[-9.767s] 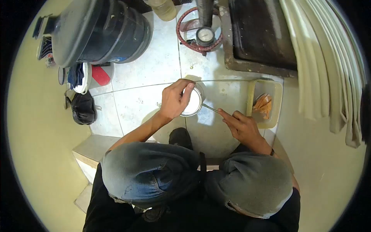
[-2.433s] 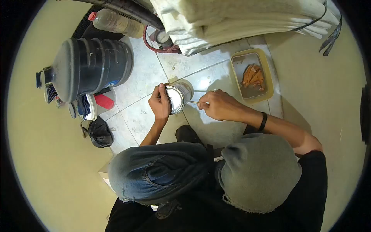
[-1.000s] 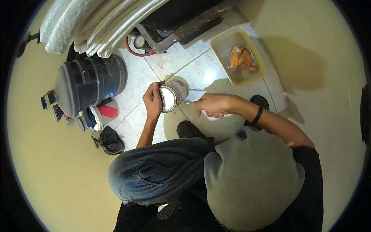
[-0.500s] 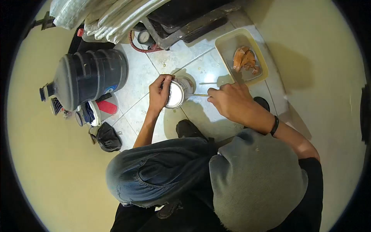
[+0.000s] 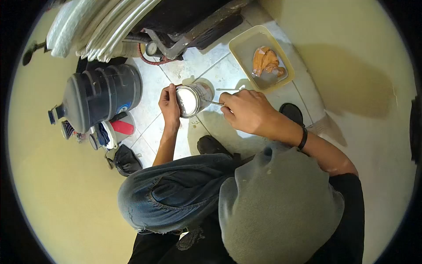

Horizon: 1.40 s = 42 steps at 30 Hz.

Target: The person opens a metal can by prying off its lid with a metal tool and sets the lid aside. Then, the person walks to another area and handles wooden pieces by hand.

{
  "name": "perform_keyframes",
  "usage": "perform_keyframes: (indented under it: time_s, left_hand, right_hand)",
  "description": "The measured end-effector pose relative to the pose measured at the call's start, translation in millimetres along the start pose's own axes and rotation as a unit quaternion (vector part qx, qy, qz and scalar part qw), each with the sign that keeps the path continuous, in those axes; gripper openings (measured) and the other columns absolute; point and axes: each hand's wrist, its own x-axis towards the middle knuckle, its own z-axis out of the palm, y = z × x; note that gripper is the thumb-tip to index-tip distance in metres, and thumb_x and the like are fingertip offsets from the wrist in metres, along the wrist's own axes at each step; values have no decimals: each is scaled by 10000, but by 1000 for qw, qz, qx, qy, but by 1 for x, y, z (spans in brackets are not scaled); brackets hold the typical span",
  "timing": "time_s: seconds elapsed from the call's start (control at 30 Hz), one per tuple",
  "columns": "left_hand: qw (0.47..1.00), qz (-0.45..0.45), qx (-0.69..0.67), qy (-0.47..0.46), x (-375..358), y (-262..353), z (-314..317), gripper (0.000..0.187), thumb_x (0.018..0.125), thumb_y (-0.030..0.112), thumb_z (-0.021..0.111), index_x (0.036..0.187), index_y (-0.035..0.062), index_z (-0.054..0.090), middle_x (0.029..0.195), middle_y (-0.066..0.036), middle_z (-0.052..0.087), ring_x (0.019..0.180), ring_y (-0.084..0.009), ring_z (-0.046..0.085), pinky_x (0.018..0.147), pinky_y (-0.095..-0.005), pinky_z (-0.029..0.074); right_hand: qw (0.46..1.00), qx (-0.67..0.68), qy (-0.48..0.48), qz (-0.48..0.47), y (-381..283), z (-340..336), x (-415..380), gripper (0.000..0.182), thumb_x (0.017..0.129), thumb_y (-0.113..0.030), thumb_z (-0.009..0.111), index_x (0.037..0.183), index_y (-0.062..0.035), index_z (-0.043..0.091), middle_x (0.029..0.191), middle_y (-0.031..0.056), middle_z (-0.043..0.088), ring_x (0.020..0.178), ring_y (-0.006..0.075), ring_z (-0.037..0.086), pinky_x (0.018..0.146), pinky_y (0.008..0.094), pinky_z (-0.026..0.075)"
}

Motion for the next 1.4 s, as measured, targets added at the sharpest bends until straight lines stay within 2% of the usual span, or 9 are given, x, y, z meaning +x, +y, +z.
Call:
perform_keyframes:
  time_s: [0.13, 0.33, 0.63, 0.73, 0.93, 1.03, 1.2, 1.4]
  left_hand:
    - [998, 42, 48, 10, -1, 4, 1, 367, 1146, 338, 610, 998, 19, 712, 816, 47, 580, 733, -35, 437, 643, -242, 364]
    - [997, 27, 63, 21, 7, 1, -9, 396, 1145, 359, 607, 985, 11, 712, 845, 19, 650, 755, -56, 506, 680, -246, 434]
    - [1000, -12, 21, 3, 23, 0, -26, 392, 1140, 358, 617, 982, 15, 721, 858, 11, 668, 749, -52, 523, 679, -244, 447]
    - [1000, -24, 11, -11, 24, 3, -25, 406, 1142, 359, 609, 1027, -7, 744, 916, -44, 745, 763, -77, 604, 705, -262, 517]
    - [999, -36, 2, -34, 24, 7, -30, 402, 1146, 342, 601, 1040, -16, 749, 966, -77, 779, 807, -87, 648, 748, -260, 537]
    - [998, -22, 33, -47, 23, 7, -29, 381, 1151, 317, 595, 1042, -14, 749, 953, -72, 777, 817, -86, 644, 764, -253, 530]
    - [994, 27, 66, -88, 16, 5, -23, 337, 1146, 254, 603, 1025, -30, 740, 1066, -135, 817, 859, -82, 653, 790, -254, 528]
    - [990, 36, 87, -109, 11, 12, -22, 298, 1131, 210, 626, 1060, -51, 750, 1033, -116, 818, 869, -83, 669, 799, -257, 541]
  right_hand:
    - [998, 26, -27, 47, -1, 2, -4, 209, 1010, -213, 616, 1082, -33, 696, 864, 233, 752, 890, 459, 742, 833, 572, 579]
    - [995, 83, -25, 43, 3, 7, -13, 221, 1013, -209, 614, 1088, -10, 675, 905, 222, 764, 890, 445, 752, 840, 568, 589]
    - [992, 112, -43, 46, 3, 8, -8, 238, 1024, -215, 606, 1132, -18, 684, 933, 224, 773, 909, 426, 758, 860, 553, 591]
    - [990, 119, -50, 55, 4, 8, -6, 236, 1024, -216, 608, 1145, -28, 685, 934, 216, 775, 908, 423, 759, 858, 554, 591]
    - [990, 119, -51, 56, 0, 7, -3, 234, 1030, -225, 609, 1136, -31, 686, 947, 216, 775, 903, 429, 756, 853, 549, 592]
    - [989, 140, -35, 46, 1, 9, -2, 241, 1030, -226, 616, 1148, -29, 690, 946, 219, 773, 899, 436, 754, 844, 546, 592]
    - [992, 118, -5, 40, 3, 11, 2, 248, 1016, -216, 631, 1143, -23, 721, 930, 226, 770, 894, 452, 748, 846, 551, 591]
    - [996, 65, -25, 50, -5, 6, 18, 231, 986, -203, 633, 1077, -33, 760, 900, 233, 766, 881, 453, 748, 841, 543, 594]
